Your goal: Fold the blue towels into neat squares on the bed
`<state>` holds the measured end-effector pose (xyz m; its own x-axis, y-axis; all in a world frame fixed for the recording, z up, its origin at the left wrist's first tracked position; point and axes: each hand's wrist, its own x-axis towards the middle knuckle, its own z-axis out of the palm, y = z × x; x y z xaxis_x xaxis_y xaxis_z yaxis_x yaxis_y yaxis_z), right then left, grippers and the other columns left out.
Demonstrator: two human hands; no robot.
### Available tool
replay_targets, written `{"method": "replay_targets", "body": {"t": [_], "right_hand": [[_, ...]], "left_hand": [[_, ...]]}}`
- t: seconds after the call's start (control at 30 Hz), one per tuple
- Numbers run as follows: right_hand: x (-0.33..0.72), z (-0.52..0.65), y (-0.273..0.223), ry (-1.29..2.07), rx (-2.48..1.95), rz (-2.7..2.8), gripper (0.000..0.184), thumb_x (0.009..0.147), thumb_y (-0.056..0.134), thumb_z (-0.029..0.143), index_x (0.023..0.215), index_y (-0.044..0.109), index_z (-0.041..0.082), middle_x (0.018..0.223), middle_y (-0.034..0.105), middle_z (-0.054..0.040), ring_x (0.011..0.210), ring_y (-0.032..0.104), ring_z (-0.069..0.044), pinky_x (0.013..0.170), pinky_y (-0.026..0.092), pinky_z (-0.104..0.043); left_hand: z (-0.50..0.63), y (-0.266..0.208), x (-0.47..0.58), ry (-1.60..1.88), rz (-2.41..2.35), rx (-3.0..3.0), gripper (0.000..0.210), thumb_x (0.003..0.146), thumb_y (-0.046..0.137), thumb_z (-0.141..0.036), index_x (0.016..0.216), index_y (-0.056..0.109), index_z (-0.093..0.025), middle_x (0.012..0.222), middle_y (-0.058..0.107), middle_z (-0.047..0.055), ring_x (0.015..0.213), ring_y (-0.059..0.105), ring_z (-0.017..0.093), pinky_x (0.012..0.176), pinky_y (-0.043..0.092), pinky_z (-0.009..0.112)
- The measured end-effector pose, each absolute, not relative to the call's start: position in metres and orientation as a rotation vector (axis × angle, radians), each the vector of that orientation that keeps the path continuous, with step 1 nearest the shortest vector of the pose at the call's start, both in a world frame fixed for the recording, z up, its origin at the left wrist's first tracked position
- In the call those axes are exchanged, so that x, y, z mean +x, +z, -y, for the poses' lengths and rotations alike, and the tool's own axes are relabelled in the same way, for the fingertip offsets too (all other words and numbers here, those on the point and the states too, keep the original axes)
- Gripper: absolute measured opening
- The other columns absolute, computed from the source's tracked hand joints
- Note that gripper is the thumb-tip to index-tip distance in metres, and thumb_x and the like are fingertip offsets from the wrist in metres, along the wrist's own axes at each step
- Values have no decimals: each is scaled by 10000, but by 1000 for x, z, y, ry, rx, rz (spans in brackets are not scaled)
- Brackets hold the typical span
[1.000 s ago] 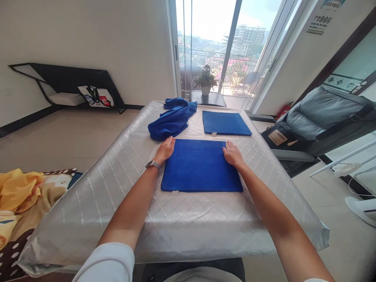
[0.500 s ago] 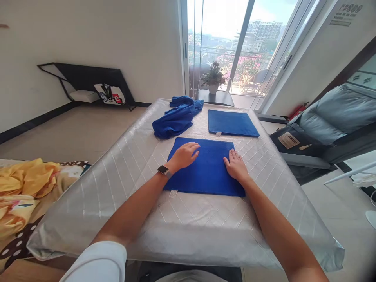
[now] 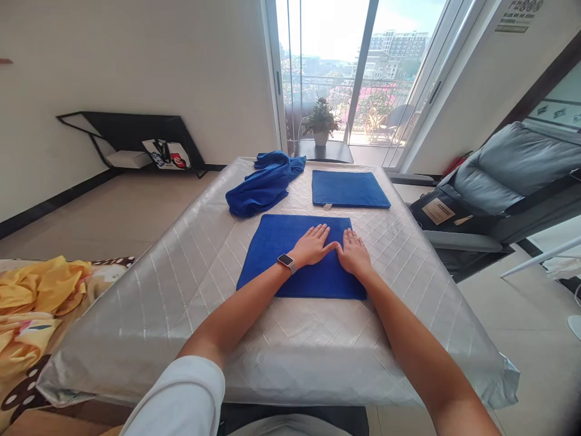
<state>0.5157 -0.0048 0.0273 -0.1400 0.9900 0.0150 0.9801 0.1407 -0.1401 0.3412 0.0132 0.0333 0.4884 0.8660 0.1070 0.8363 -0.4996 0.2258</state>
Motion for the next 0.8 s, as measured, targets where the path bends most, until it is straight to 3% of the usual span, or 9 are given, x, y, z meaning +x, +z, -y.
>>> {"method": "replay_targets", "body": {"t": [0.2, 0.37, 0.6, 0.8], "right_hand": [[514, 5, 31, 196, -2015, 2286, 702, 1060, 213, 449, 1607, 218, 8, 1690, 182, -157, 1567, 162, -249, 1271, 135, -400], [513, 5, 32, 184, -2024, 2285, 702, 1060, 206, 452, 1606, 224, 11, 1688, 188, -155, 1568, 161, -247, 1271, 132, -393], [513, 6, 31, 107, -2033, 2277, 691, 1050, 212, 447, 1605, 249, 37, 1681, 221, -152, 1563, 186, -247, 1263, 167, -420], [506, 22, 47, -83, -1984, 2360, 658, 1051, 226, 383, 1590, 278, 9, 1675, 231, -162, 1564, 181, -259, 1271, 121, -439]], "left_hand": [[3, 30, 248, 212, -1772, 2398, 855, 1001, 119, -685, 1605, 278, -101, 1683, 223, 143, 1570, 156, 252, 1281, 123, 435], [20, 18, 181, 272, -1990, 2269, 861, 1008, 104, -667, 1604, 253, -63, 1678, 219, 184, 1566, 177, 275, 1268, 176, 462], [26, 12, 174, 319, -2006, 2252, 875, 1004, 131, -684, 1603, 248, -56, 1667, 236, 212, 1556, 209, 294, 1259, 210, 464], [28, 15, 176, 316, -2010, 2269, 905, 999, 92, -690, 1591, 266, -28, 1665, 241, 218, 1556, 216, 279, 1267, 196, 430]]}}
